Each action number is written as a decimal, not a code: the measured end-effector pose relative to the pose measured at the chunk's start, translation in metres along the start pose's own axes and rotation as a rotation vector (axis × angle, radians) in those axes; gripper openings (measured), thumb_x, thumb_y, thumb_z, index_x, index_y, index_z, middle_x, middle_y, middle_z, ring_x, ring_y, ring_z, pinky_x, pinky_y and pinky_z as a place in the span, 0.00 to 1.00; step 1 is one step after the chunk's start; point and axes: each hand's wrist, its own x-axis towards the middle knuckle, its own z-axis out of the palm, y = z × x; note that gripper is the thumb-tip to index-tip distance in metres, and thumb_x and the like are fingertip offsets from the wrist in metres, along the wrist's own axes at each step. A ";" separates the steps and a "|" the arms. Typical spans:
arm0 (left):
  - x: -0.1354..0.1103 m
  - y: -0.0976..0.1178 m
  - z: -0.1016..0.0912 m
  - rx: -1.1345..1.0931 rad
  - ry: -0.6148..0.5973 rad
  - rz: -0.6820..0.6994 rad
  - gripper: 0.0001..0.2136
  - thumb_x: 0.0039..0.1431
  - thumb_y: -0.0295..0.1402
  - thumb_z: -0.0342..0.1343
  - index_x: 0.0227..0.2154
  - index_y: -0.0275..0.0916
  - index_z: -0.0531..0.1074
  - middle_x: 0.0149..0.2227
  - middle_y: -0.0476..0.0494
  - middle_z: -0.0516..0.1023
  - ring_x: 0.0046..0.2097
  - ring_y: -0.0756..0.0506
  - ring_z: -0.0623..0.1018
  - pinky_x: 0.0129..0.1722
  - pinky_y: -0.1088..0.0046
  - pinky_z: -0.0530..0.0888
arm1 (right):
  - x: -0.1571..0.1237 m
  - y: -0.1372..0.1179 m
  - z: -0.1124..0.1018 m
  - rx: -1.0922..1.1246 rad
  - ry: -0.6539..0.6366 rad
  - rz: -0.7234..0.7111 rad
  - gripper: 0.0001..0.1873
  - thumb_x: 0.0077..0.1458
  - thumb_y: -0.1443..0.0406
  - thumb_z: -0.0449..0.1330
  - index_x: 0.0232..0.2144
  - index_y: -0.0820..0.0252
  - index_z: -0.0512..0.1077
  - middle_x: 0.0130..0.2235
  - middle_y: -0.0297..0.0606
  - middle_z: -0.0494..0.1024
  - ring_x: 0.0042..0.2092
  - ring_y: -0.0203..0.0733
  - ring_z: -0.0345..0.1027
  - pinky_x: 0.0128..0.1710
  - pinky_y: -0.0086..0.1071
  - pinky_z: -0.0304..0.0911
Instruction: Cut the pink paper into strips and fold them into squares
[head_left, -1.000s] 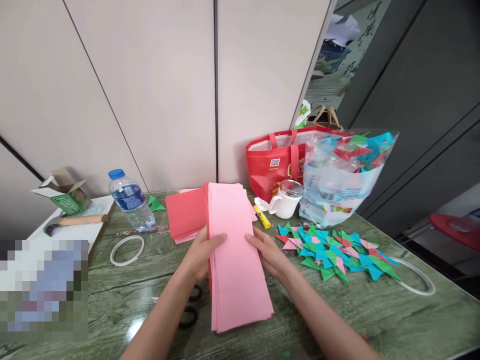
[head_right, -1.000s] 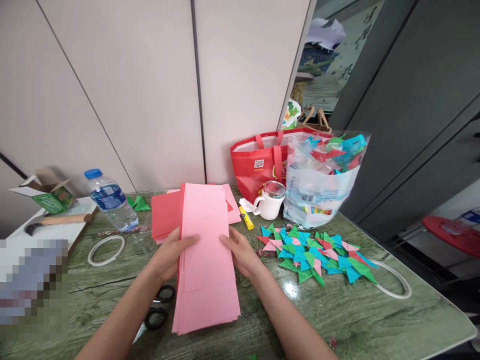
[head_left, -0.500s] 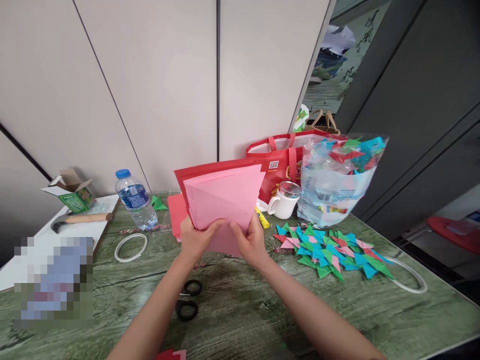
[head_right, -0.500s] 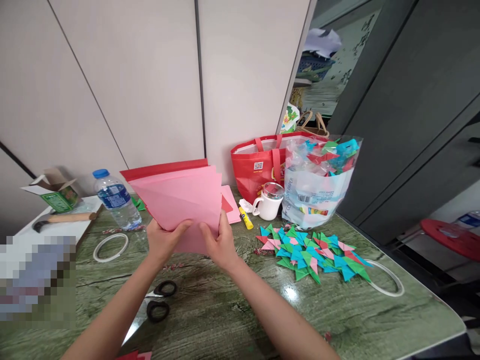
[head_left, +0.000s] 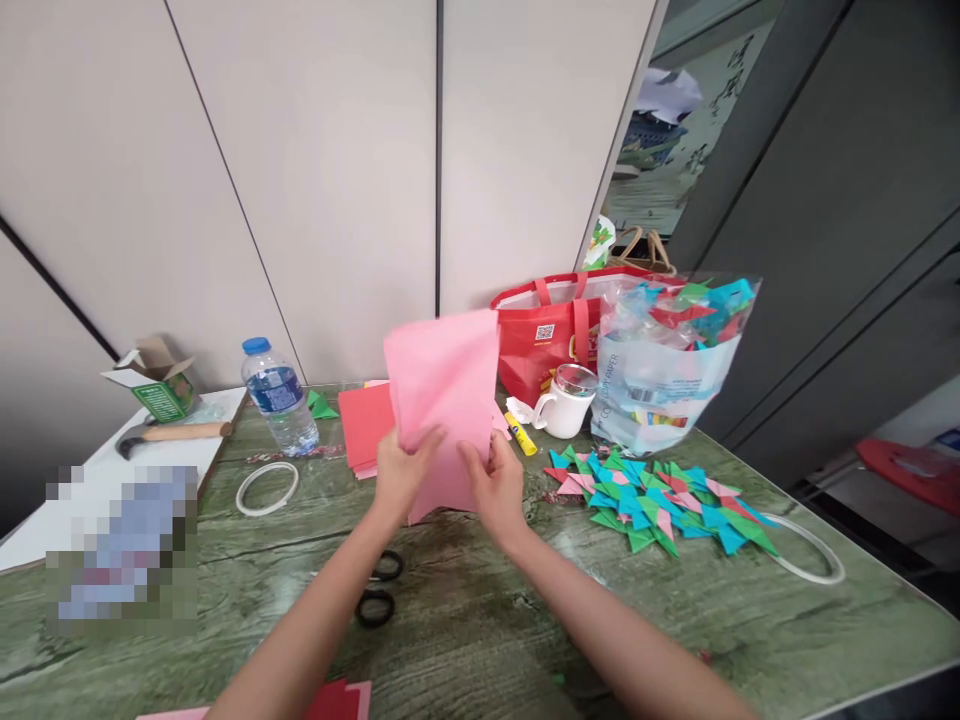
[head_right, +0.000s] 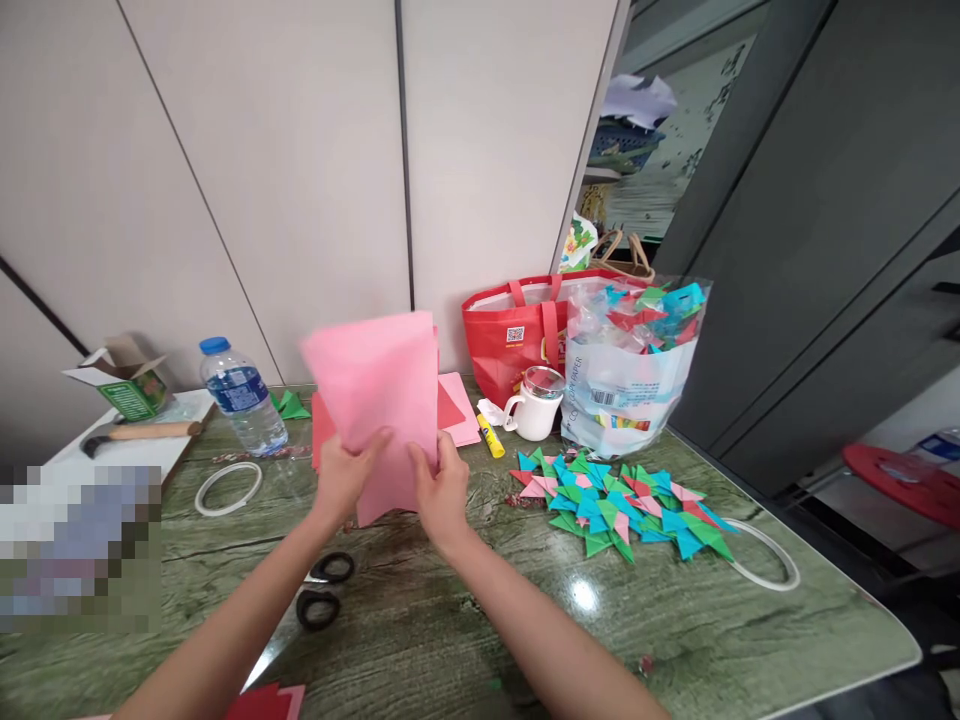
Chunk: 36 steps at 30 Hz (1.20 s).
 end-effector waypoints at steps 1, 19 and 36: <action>0.001 0.001 0.004 0.080 0.057 0.090 0.13 0.48 0.38 0.57 0.33 0.34 0.72 0.34 0.44 0.76 0.39 0.42 0.73 0.35 0.70 0.69 | 0.000 -0.002 0.003 -0.065 0.056 -0.037 0.11 0.54 0.57 0.51 0.31 0.58 0.66 0.27 0.32 0.68 0.29 0.37 0.58 0.31 0.29 0.55; 0.008 -0.033 -0.023 0.317 -0.069 0.247 0.15 0.45 0.42 0.55 0.33 0.36 0.68 0.31 0.45 0.75 0.32 0.45 0.73 0.28 0.72 0.70 | 0.012 0.038 -0.004 0.248 -0.077 -0.122 0.17 0.49 0.61 0.57 0.42 0.61 0.65 0.39 0.41 0.72 0.40 0.41 0.66 0.39 0.33 0.62; -0.005 -0.025 -0.026 0.219 -0.179 0.157 0.15 0.56 0.42 0.46 0.37 0.36 0.68 0.34 0.44 0.74 0.33 0.46 0.72 0.28 0.73 0.69 | 0.005 0.025 -0.009 0.003 -0.091 -0.161 0.12 0.53 0.63 0.53 0.41 0.59 0.64 0.38 0.38 0.71 0.40 0.41 0.65 0.39 0.33 0.61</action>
